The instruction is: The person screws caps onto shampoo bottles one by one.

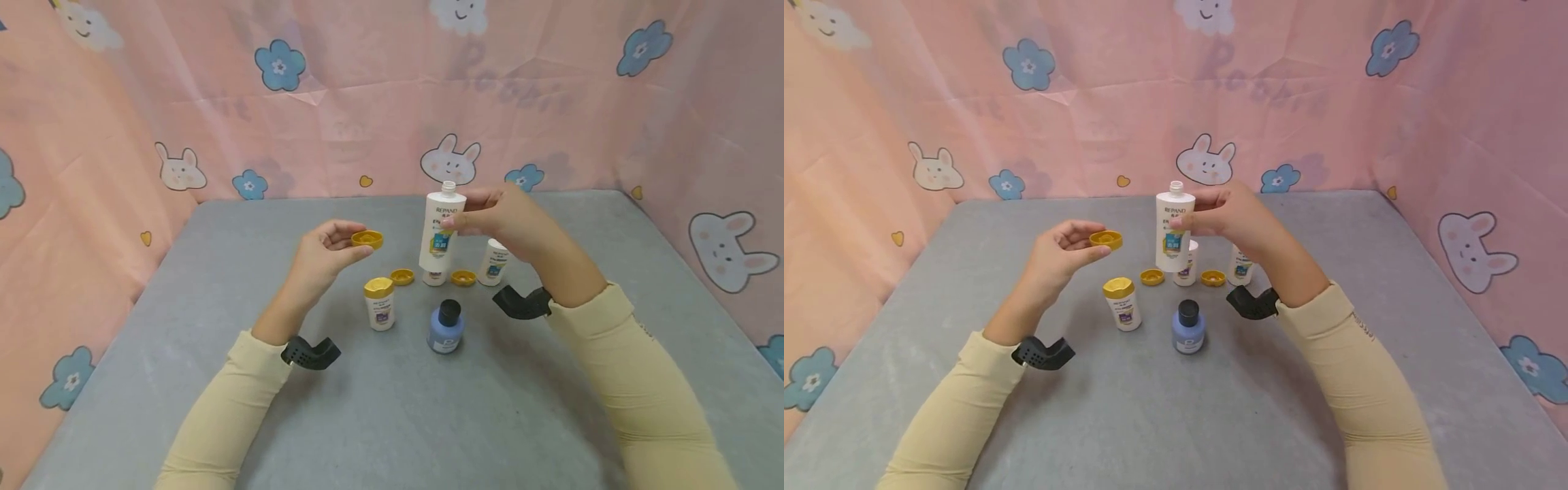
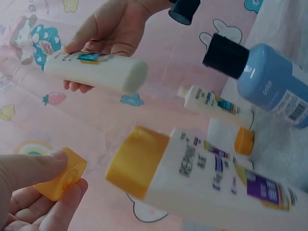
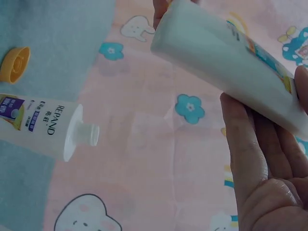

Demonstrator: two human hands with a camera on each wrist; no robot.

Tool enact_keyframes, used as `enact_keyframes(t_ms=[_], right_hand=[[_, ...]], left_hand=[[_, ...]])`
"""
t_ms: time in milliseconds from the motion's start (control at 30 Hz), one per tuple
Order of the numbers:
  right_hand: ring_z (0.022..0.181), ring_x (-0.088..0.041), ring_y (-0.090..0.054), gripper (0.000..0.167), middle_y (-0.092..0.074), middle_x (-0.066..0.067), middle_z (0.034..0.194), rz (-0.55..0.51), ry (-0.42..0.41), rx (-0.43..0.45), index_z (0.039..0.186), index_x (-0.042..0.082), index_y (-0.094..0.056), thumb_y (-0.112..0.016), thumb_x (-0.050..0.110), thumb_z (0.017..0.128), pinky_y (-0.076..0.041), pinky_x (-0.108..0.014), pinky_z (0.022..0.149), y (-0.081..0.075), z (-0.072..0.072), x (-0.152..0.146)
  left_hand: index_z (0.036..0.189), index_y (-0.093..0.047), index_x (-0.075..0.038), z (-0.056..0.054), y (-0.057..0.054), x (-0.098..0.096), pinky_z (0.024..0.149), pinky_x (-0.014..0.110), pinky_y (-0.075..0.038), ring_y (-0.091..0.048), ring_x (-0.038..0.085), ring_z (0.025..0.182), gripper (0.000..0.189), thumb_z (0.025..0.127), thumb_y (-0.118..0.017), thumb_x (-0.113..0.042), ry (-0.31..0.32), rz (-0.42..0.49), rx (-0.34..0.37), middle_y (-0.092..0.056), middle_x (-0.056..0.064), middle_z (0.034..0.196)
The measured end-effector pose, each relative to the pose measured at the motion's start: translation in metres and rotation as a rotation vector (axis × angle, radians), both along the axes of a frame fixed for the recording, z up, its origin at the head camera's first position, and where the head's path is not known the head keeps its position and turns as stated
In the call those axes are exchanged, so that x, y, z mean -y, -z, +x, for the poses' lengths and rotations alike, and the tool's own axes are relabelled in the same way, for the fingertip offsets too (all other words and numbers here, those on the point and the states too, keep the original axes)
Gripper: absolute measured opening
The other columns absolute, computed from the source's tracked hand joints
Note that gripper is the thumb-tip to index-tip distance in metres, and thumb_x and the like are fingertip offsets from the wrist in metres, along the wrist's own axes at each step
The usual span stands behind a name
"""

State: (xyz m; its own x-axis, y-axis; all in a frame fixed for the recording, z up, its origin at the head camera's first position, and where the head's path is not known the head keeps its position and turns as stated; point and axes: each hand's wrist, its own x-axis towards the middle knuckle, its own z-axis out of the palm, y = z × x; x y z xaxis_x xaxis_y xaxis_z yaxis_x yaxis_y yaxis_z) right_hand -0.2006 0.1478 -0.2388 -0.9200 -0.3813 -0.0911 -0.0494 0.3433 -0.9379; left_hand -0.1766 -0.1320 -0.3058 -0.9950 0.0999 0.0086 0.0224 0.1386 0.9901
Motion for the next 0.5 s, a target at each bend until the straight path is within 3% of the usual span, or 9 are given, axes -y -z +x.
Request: enact_keyframes(t_ms=[233,367,500], right_hand=[[0.109,-0.008,-0.064,0.049,-0.074,0.013,0.107,-0.032,0.017,-0.036,0.137,0.007,-0.060,-0.073,0.018,0.091,-0.048,-0.033,0.104,0.010,0.013,-0.013],[0.109,-0.003,-0.065,0.053,-0.072,0.019,0.108,-0.021,0.012,-0.030,0.140,0.006,-0.056,-0.072,0.021,0.092,-0.047,-0.035,0.107,0.014,0.019,-0.017],[0.106,-0.002,-0.066,0.047,-0.072,0.022,0.105,-0.022,0.028,-0.009,0.134,0.007,-0.057,-0.073,0.021,0.092,-0.047,-0.035,0.103,0.019,0.024,-0.018]], left_hand=[[0.121,-0.066,-0.005,0.008,-0.005,-0.011,0.092,0.023,-0.057,-0.067,0.017,0.108,0.035,0.087,-0.076,-0.007,0.052,0.021,-0.052,-0.069,0.009,0.124],[0.122,-0.067,-0.003,0.010,-0.005,-0.015,0.091,0.022,-0.057,-0.067,0.016,0.105,0.036,0.087,-0.075,-0.004,0.077,0.040,-0.078,-0.069,0.012,0.124],[0.123,-0.067,-0.003,0.012,-0.003,-0.018,0.092,0.023,-0.057,-0.068,0.014,0.106,0.037,0.087,-0.074,-0.003,0.088,0.053,-0.085,-0.069,0.013,0.124]])
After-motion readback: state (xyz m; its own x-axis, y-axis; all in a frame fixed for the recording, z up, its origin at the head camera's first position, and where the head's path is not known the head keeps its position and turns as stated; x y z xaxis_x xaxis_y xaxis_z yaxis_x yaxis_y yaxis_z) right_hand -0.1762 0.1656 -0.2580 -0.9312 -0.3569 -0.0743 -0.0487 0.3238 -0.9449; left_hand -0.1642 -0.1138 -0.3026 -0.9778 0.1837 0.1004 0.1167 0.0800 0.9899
